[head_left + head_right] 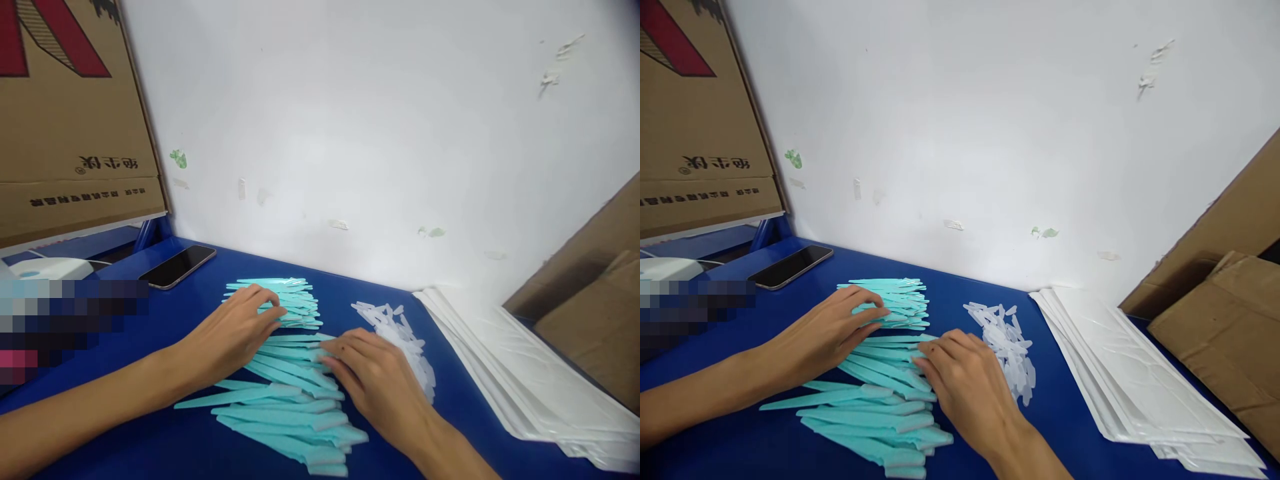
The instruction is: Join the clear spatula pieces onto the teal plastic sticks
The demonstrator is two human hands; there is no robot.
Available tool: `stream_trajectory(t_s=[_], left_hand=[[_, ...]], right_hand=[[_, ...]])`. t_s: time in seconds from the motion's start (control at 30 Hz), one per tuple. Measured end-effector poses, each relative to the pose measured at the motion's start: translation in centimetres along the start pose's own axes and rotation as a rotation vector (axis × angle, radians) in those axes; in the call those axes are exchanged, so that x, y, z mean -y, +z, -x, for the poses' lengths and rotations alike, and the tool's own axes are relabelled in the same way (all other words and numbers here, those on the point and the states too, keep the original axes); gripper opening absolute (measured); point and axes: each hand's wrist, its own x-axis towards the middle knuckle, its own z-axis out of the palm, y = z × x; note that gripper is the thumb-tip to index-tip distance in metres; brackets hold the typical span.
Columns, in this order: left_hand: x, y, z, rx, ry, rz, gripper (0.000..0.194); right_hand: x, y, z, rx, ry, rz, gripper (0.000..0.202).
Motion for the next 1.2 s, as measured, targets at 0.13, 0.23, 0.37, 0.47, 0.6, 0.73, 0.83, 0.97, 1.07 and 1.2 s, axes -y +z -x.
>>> stream_trajectory(t_s=[0.13, 0.23, 0.37, 0.47, 0.6, 0.73, 0.83, 0.97, 1.07, 1.2], left_hand=[[0.8, 0.5, -0.1, 0.074, -0.081, -0.062, 0.017], [0.9, 0.8, -0.1, 0.109, -0.099, -0.046, 0.017], [1.1, 1.1, 0.1, 0.12, -0.096, -0.029, 0.02], [1.5, 1.8, 0.2, 0.099, -0.082, -0.026, 0.022], [1.8, 2.7, 0.4, 0.06, -0.07, -0.025, 0.03], [1.5, 2.3, 0.1, 0.05, -0.096, -0.023, 0.031], [0.9, 1.4, -0.2, 0.005, -0.113, -0.015, 0.029], [0.3, 0.4, -0.2, -0.027, -0.101, -0.041, 0.025], [0.1, 0.2, 0.2, 0.046, -0.105, -0.049, 0.03], [-0.4, 0.1, 0.7, 0.08, -0.051, 0.032, 0.037]], right_hand=[[-2.1, -1.3, 0.0, 0.045, 0.115, 0.172, 0.022], [-4.1, -1.9, 0.4, 0.091, 0.202, 0.366, 0.023], [-5.6, -2.0, 0.9, 0.187, 0.252, 0.47, 0.024], [-5.7, -1.9, 0.9, 0.222, 0.249, 0.489, 0.022], [-5.6, -1.9, 0.7, 0.221, 0.251, 0.479, 0.021], [-5.7, -1.7, 0.7, 0.215, 0.223, 0.493, 0.023], [-5.8, -1.6, 0.8, 0.177, 0.161, 0.508, 0.026], [-5.6, -1.3, 0.9, 0.059, 0.131, 0.447, 0.031], [-5.0, -1.2, 0.8, -0.01, 0.133, 0.307, 0.028], [-3.6, -0.9, 0.5, -0.014, 0.115, 0.119, 0.021]])
